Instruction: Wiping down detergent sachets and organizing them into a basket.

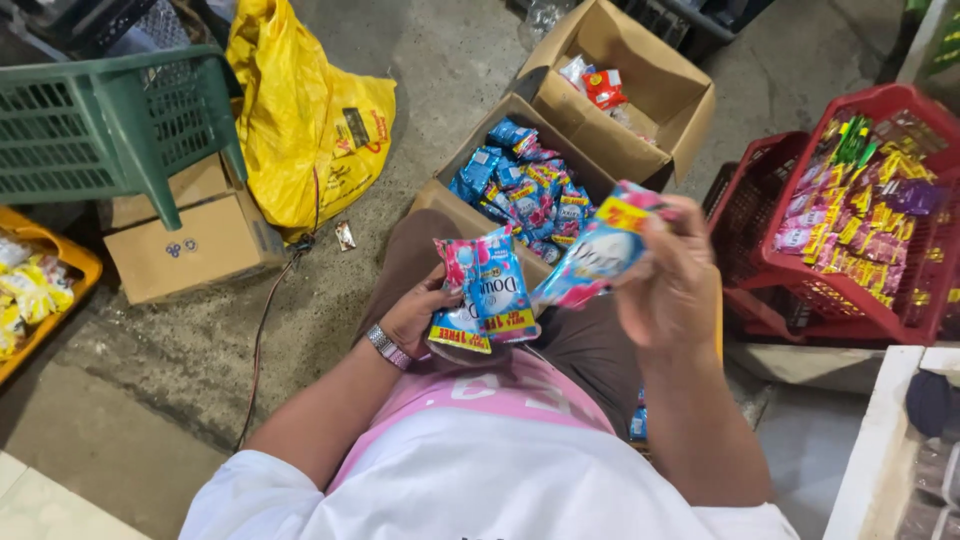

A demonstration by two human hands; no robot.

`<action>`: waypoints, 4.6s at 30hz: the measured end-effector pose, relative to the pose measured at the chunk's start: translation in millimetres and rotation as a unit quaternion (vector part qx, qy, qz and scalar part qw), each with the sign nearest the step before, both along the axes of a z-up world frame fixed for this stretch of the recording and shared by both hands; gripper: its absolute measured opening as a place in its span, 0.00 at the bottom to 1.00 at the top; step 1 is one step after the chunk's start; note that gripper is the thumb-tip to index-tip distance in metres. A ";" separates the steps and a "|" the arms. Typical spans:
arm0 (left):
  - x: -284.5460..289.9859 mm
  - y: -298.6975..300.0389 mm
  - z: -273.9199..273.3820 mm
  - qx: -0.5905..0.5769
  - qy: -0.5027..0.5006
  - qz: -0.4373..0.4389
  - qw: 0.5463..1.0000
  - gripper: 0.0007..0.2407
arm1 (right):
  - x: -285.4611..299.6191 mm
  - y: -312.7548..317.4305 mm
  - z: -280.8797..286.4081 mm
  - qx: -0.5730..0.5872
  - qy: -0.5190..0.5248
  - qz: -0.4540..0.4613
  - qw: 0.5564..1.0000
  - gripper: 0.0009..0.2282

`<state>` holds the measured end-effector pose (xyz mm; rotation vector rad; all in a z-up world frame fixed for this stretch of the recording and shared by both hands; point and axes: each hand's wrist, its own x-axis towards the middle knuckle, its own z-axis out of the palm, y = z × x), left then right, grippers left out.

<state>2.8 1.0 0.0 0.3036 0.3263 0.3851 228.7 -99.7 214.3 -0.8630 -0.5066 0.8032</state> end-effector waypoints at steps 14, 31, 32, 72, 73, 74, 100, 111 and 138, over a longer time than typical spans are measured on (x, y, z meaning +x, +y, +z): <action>17.1 -7.8 -108.4 0.064 -0.028 -0.062 0.996 0.18 | -59.0 75.1 4.1 0.022 -0.641 0.458 0.615 0.11; 40.5 -3.0 -4.2 0.345 0.070 -0.170 0.921 0.14 | 18.7 -29.4 -102.3 -0.343 -0.508 0.305 0.729 0.15; 40.8 -1.4 -0.7 0.317 0.053 -0.169 0.932 0.14 | 32.0 -41.6 -116.2 -0.392 -0.436 0.304 0.751 0.15; 17.2 -14.3 36.8 0.337 0.135 -0.126 0.923 0.13 | -3.8 -91.5 -176.1 -0.147 0.131 0.268 0.943 0.36; 14.1 -14.7 35.8 0.322 0.136 -0.111 0.930 0.12 | -5.9 -91.3 -172.3 -0.174 0.156 0.268 0.935 0.33; 11.0 -15.0 35.0 0.308 0.137 -0.097 0.937 0.12 | -8.0 -91.1 -168.1 -0.200 0.180 0.268 0.925 0.29; 40.4 3.3 79.4 0.762 0.305 0.036 0.570 0.16 | -35.1 -58.5 -186.3 -0.212 0.210 0.111 0.948 0.15; 53.9 -19.1 120.7 0.811 0.145 -0.065 0.563 0.16 | -33.4 -48.6 -213.9 -0.111 0.390 0.109 0.908 0.17; 105.2 4.6 59.1 0.502 0.385 -0.202 0.748 0.15 | 87.4 -371.7 -610.5 -0.258 0.477 -0.360 0.759 0.15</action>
